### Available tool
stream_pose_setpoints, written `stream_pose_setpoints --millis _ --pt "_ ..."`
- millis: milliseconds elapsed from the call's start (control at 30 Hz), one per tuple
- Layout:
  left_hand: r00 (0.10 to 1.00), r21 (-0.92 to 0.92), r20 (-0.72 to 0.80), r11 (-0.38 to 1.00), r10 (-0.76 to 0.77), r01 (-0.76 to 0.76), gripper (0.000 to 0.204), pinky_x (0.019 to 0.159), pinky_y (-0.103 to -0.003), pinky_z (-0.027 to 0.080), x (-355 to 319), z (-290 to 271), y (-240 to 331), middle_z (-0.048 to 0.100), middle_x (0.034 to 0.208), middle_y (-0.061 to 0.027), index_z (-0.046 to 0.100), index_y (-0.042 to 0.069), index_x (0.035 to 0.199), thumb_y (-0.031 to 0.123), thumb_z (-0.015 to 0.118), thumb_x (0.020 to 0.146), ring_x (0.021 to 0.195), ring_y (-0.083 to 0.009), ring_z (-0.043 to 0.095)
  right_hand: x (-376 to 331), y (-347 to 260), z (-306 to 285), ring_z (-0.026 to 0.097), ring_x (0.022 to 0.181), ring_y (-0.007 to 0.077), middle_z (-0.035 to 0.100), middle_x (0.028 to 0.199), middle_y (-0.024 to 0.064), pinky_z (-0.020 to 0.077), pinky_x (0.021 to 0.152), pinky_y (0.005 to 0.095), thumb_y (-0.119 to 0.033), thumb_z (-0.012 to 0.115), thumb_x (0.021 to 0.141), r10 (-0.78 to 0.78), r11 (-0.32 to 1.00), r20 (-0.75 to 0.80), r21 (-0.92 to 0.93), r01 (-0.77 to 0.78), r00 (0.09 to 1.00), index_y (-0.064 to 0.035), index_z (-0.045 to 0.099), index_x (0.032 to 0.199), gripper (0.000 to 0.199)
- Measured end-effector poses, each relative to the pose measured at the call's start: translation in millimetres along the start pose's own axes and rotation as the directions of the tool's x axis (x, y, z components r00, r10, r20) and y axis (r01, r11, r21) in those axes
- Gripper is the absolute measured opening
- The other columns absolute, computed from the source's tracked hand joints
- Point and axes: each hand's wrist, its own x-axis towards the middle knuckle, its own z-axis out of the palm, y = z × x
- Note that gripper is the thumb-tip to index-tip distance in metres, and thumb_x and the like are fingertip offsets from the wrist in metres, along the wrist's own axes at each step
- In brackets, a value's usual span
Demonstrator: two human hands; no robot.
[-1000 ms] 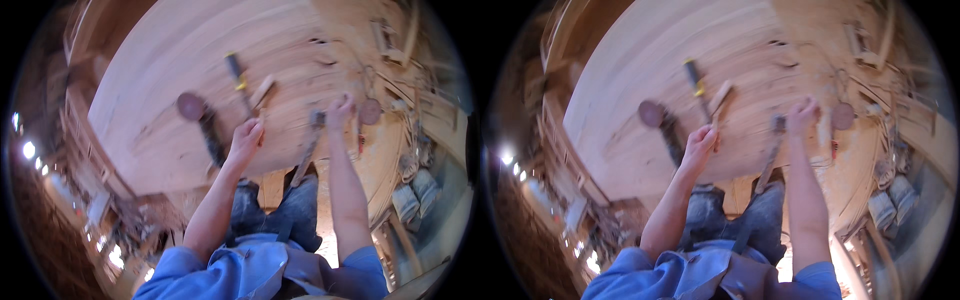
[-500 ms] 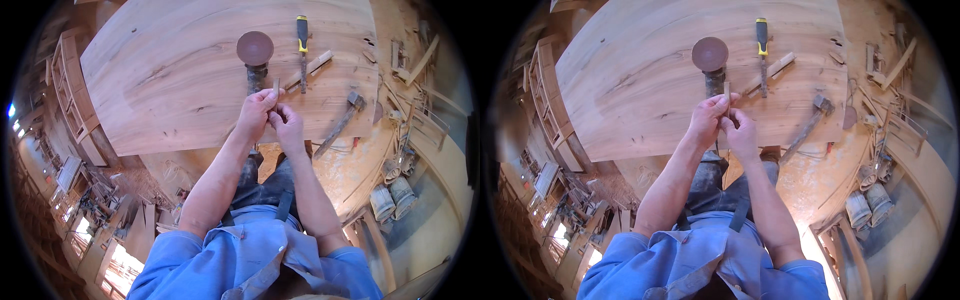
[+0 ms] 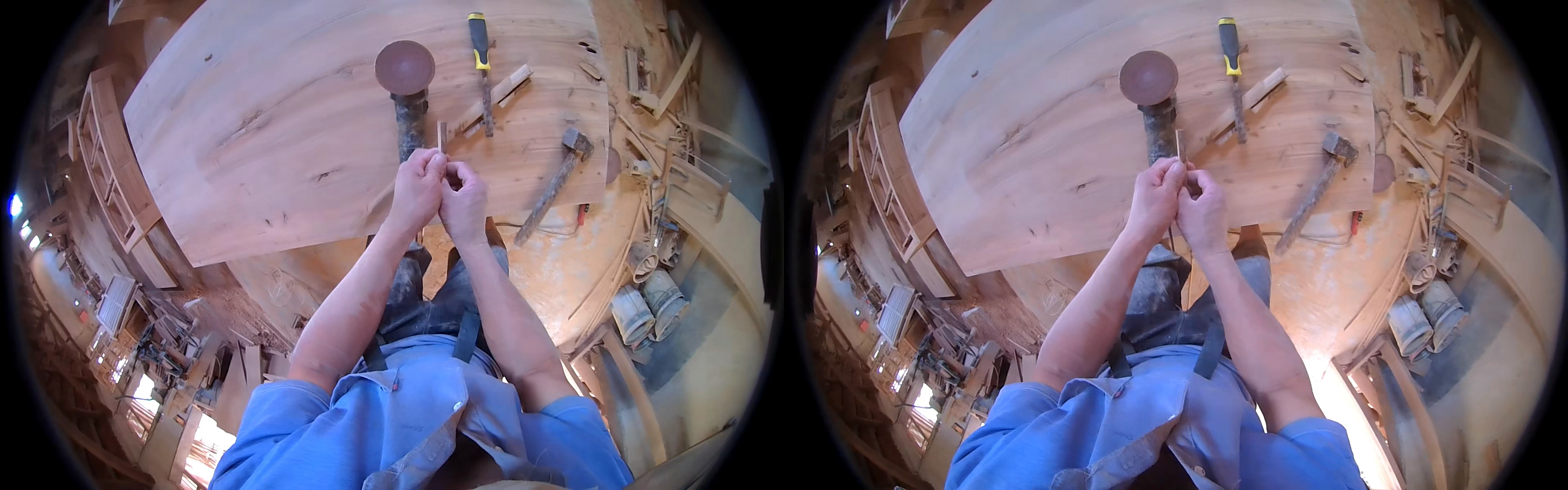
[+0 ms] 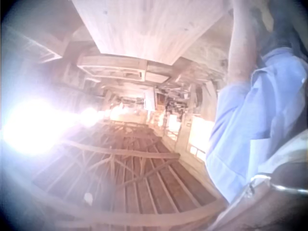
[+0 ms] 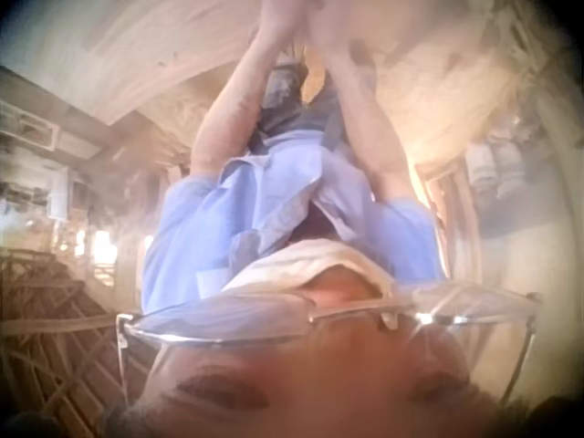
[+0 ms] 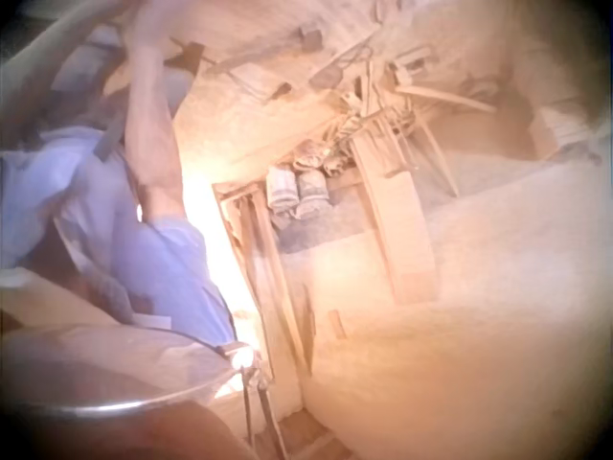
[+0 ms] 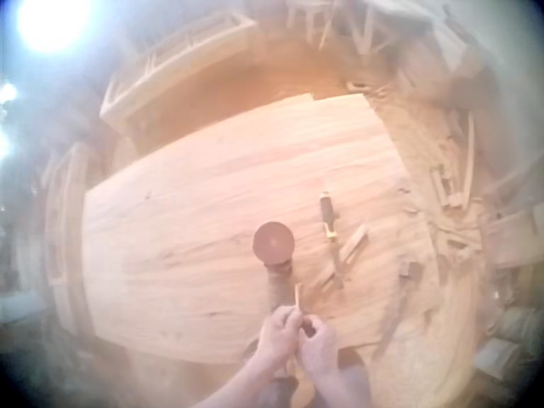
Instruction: The person repairs a large wooden board by inserting small wooden plugs into holes. They use a hammer to tap the plugs flush with the surface and a chisel to remove excess material. An angle grinder is also used to smooth the surface of the plugs.
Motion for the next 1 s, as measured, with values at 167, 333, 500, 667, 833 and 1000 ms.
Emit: stream_pose_setpoints --millis 167,333,500,667,833,1000 --pt "0.975 -0.312 0.177 0.931 -0.137 0.188 0.026 0.07 -0.026 0.049 6.3 5.7 18.9 0.068 0.088 -0.0013 0.068 -0.001 0.11 0.019 0.052 0.11 0.078 -0.0081 0.06 25.2 34.7 -22.3 0.063 0.073 0.0096 0.07 0.084 0.0033 0.0516 0.065 0.0267 -0.009 0.064 0.099 -0.11 0.967 0.174 0.247 0.065 0.978 0.0017 0.069 0.103 0.013" --pt "0.994 -0.17 -0.016 0.98 -0.104 0.1 0.026 0.076 -0.032 0.051 22.0 7.7 15.3 0.068 0.094 -0.0058 0.067 -0.003 0.114 0.02 0.06 0.104 0.087 -0.0159 0.064 42.1 16.8 -33.5 0.058 0.061 0.0068 0.069 0.082 0.0024 0.0481 0.057 0.0237 -0.013 0.058 0.103 0.109 0.912 0.223 0.365 -0.187 0.969 0.0013 0.069 0.102 0.018" --pt "0.696 0.771 -0.477 0.636 0.537 0.037 0.056 0.1 -0.048 0.046 72.7 22.6 -8.5 0.06 0.122 -0.0263 0.055 -0.002 0.131 0.025 0.079 0.087 0.117 -0.0393 0.057 82.5 44.0 -31.2 0.059 0.06 0.0072 0.067 0.079 0.0028 0.047 0.055 0.0232 -0.015 0.057 0.104 0.086 0.945 0.09 0.308 -0.11 0.992 0.0005 0.069 0.103 0.02" --pt "0.836 0.569 -0.497 0.815 0.232 0.112 0.075 0.101 -0.05 0.047 94.1 30.9 2.0 0.059 0.127 -0.0262 0.043 -0.004 0.141 0.032 0.08 0.086 0.119 -0.0426 0.058 107.4 60.6 -25.7 0.061 0.062 0.0078 0.069 0.081 0.0034 0.0467 0.055 0.0229 -0.014 0.055 0.105 0.128 0.894 0.107 0.417 -0.162 0.986 -0.0011 0.067 0.105 0.018" --pt "0.828 0.593 -0.513 0.791 0.225 0.152 0.069 0.097 -0.053 0.049 90.8 35.3 -13.6 0.061 0.125 -0.0253 0.046 0.0 0.138 0.036 0.078 0.089 0.117 -0.0431 0.06 109.8 74.3 -8.9 0.062 0.064 0.0084 0.07 0.082 0.0042 0.0456 0.056 0.0222 -0.012 0.05 0.106 0.168 0.854 0.094 0.484 -0.193 0.981 -0.0008 0.065 0.109 0.019" --pt "0.844 0.608 -0.493 0.777 0.21 0.162 0.063 0.094 -0.053 0.051 89.6 32.5 -9.0 0.064 0.12 -0.0236 0.049 0.001 0.132 0.04 0.076 0.091 0.113 -0.0426 0.064 103.2 74.0 -7.9 0.06 0.061 0.008 0.069 0.08 0.0048 0.0453 0.056 0.0216 -0.012 0.05 0.106 0.135 0.863 0.09 0.478 -0.162 0.987 -0.0003 0.065 0.11 0.019"
